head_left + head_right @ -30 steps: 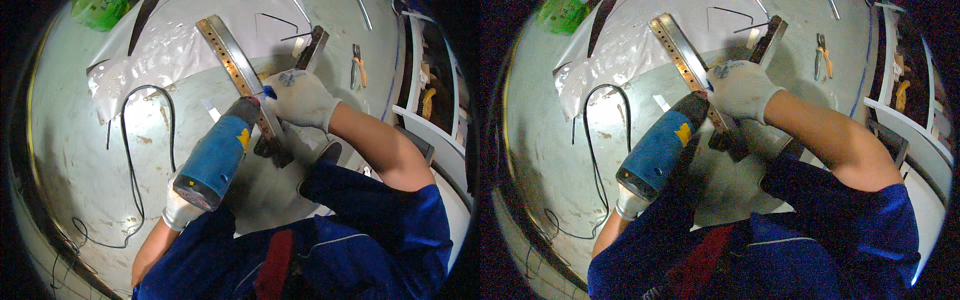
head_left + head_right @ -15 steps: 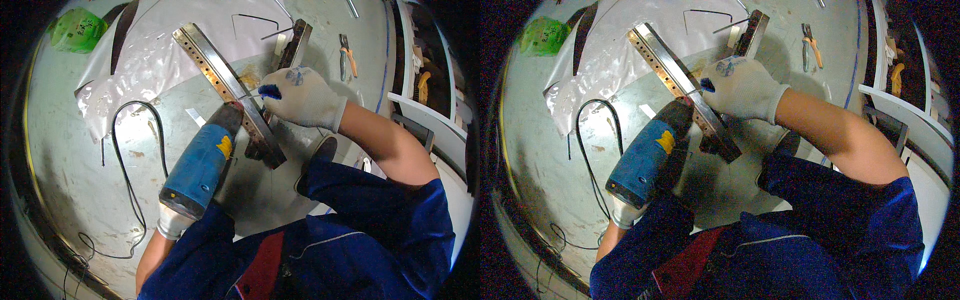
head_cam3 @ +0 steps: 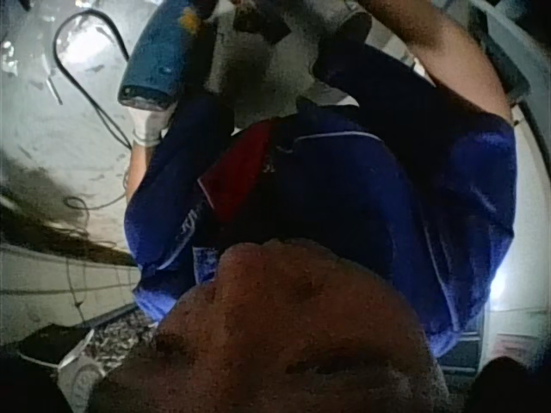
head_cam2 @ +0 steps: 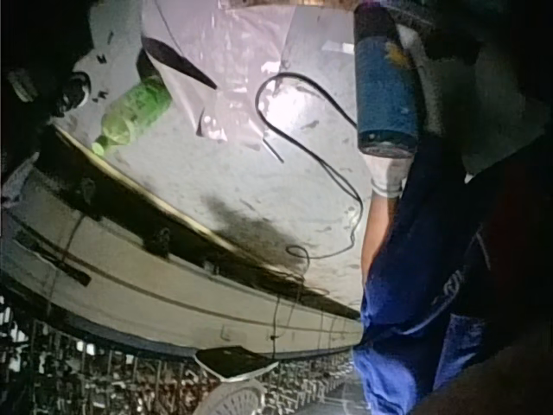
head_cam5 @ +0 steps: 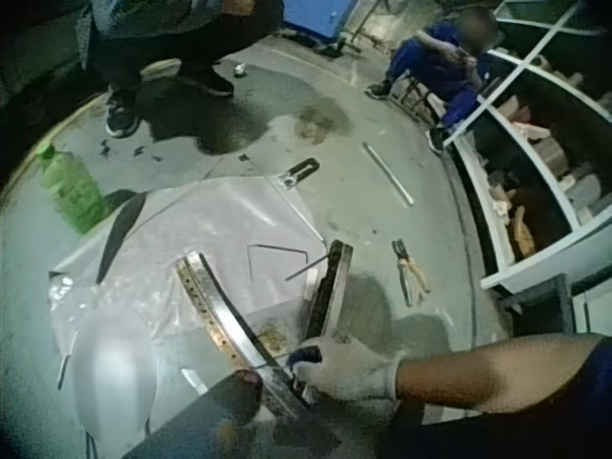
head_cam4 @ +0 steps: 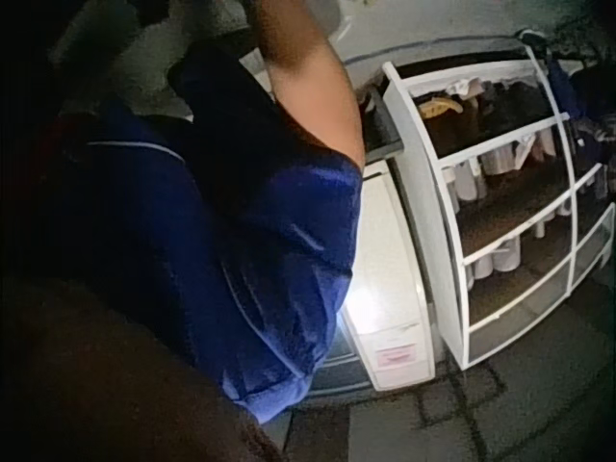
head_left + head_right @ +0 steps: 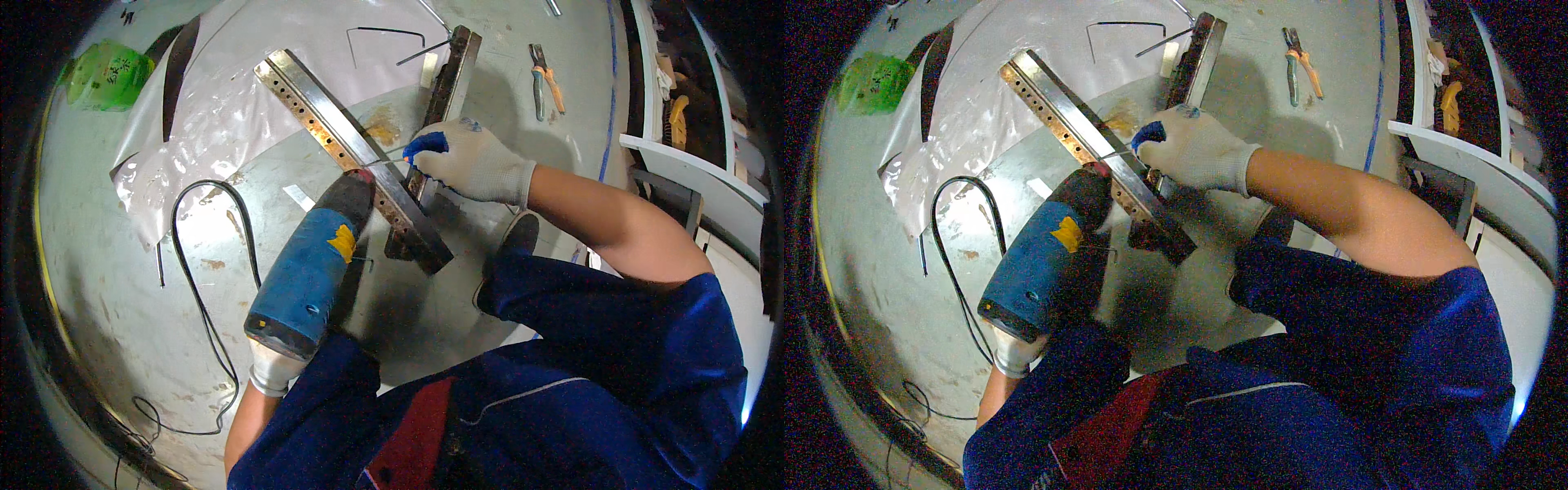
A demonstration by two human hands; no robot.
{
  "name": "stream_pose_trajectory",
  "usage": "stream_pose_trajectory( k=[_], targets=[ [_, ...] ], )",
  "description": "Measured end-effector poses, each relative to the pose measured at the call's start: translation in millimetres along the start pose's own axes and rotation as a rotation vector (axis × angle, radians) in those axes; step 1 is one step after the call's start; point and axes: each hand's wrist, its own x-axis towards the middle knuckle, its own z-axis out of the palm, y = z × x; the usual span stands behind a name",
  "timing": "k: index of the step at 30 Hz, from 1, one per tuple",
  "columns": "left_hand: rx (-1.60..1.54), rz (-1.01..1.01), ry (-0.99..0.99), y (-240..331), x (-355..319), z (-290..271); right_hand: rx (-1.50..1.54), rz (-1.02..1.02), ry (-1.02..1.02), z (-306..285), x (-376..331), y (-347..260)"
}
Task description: The person assembles a metal frame by inserting pins into holes on two metal bars. They use a heat gun to warm the bars and then insert pins with their hands, occasionally adjusting the bars' positions.
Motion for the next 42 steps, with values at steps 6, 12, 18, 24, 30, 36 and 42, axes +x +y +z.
stream_pose_trajectory(
  k=[6, 12, 18, 24, 30, 36, 42],
  targets=[
    [0.632, 0.099, 0.032, 12.2, 0.9, -0.7, 0.153, 0.086, -0.035, 10.9, -9.5, 28.7],
    [0.809, 0.210, 0.111, 21.5, 3.6, 1.9, 0.353, 0.104, -0.108, 28.0, 0.0, 64.6],
    [0.879, 0.223, 0.100, 21.8, 2.0, -0.2, 0.397, 0.094, -0.050, 51.9, 7.9, 71.0],
    [0.937, 0.250, 0.064, 16.1, -1.6, -6.6, 0.546, 0.157, -0.071, 26.2, -6.4, 53.3],
    [0.900, 0.041, 0.015, 63.0, 3.2, -8.4, 0.249, 0.206, -0.119, -49.8, -59.9, 66.2],
    [1.120, 0.037, -0.028, 131.8, 41.1, 2.3, 0.057, 0.178, 0.064, -50.8, -86.6, 114.2],
    [1.037, -0.112, 0.161, 196.5, 52.6, 35.7, 0.137, -0.066, 0.209, -122.1, -22.1, 77.2]
  ],
)
